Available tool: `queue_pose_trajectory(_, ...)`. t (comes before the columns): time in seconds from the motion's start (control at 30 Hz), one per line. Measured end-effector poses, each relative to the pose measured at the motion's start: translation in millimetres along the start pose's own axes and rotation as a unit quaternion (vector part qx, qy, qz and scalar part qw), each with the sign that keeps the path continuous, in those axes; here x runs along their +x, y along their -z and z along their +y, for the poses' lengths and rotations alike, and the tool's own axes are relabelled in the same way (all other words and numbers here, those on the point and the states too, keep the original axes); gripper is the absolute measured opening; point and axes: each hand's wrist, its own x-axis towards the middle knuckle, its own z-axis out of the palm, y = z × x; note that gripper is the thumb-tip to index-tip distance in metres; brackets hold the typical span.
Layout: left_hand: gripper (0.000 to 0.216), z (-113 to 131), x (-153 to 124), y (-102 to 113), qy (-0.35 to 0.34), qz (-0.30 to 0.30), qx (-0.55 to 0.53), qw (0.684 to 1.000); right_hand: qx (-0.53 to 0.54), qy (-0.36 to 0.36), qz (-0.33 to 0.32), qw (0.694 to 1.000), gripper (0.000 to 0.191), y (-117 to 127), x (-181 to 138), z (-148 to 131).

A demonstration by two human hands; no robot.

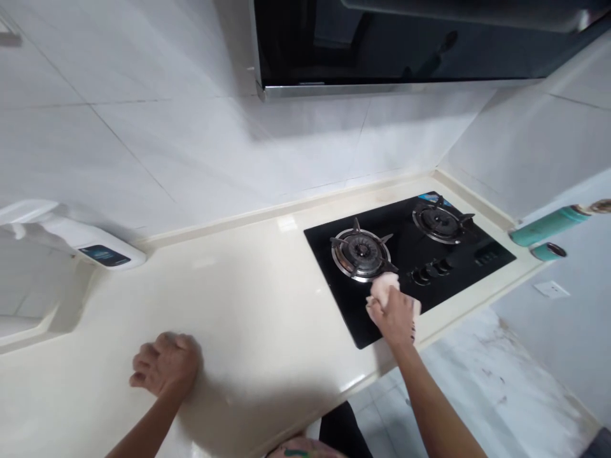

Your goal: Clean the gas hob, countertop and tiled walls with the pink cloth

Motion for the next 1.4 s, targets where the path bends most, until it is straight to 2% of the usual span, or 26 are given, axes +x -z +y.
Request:
queue_pose_trajectory(0.1,0.069,0,-1,1,-0.004,-0.007,-0.003,1.0,0.013,0.113,-0.013,0.993,0.052,-7,-35,-46)
queue_pose_trajectory(0.23,0.068,-1,-3,4,-0.013,-0.005,-0.012,1.0,0.063,0.205,-0.077,0.974,0.048,-13,-90,-100)
queue_pose_trajectory(0.3,0.068,-2,-2,5,-0.015,-0.003,-0.015,1.0,0.145,0.222,-0.116,0.957,0.05,-14,-113,-117)
queue_pose_trajectory(0.37,0.066,-2,-1,5,-0.014,-0.004,-0.017,1.0,0.241,0.195,-0.131,0.942,0.052,-11,-121,-128)
queue_pose_trajectory(0.43,0.065,-3,0,4,-0.014,-0.001,-0.018,1.0,0.298,0.166,-0.11,0.933,0.053,-5,-109,-135)
queue_pose_trajectory(0.5,0.064,-4,1,2,-0.018,0.006,-0.019,1.0,0.285,0.166,-0.067,0.942,0.053,2,-77,-142)
queue_pose_trajectory(0.57,0.064,-5,1,1,-0.022,0.011,-0.019,1.0,0.2,0.177,-0.045,0.963,0.054,3,-36,-151)
queue_pose_trajectory(0.67,0.064,-5,0,1,-0.025,0.009,-0.021,0.999,0.068,0.151,-0.071,0.984,0.054,-10,11,-164)
queue_pose_trajectory(0.73,0.065,-5,-1,2,-0.026,0.008,-0.024,0.999,0.041,0.139,-0.083,0.986,0.051,-23,18,-168)
queue_pose_trajectory(0.8,0.067,-6,-1,2,-0.03,0.009,-0.026,0.999,0.035,0.144,-0.083,0.986,0.049,-31,6,-165)
queue_pose_trajectory(0.97,0.068,-6,-2,2,-0.029,0.0,-0.026,0.999,0.045,0.194,-0.094,0.975,0.042,-23,-70,-130)
queue_pose_trajectory(1.1,0.067,-6,-1,3,-0.03,-0.014,-0.023,0.999,0.165,0.248,-0.065,0.952,0.042,-8,-128,-79)
queue_pose_trajectory(1.17,0.068,-6,0,3,-0.025,-0.021,-0.022,0.999,0.234,0.227,-0.066,0.943,0.041,2,-142,-48)
queue_pose_trajectory(1.27,0.07,-6,1,0,-0.019,-0.018,-0.024,0.999,0.278,0.093,-0.061,0.954,0.038,27,-132,10)
queue_pose_trajectory(1.33,0.07,-5,1,-1,-0.019,-0.011,-0.025,0.999,0.242,-0.017,-0.018,0.97,0.042,47,-102,55)
queue_pose_trajectory(1.4,0.071,-4,0,0,-0.022,-0.011,-0.024,0.999,0.16,-0.095,0.041,0.982,0.052,62,-61,97)
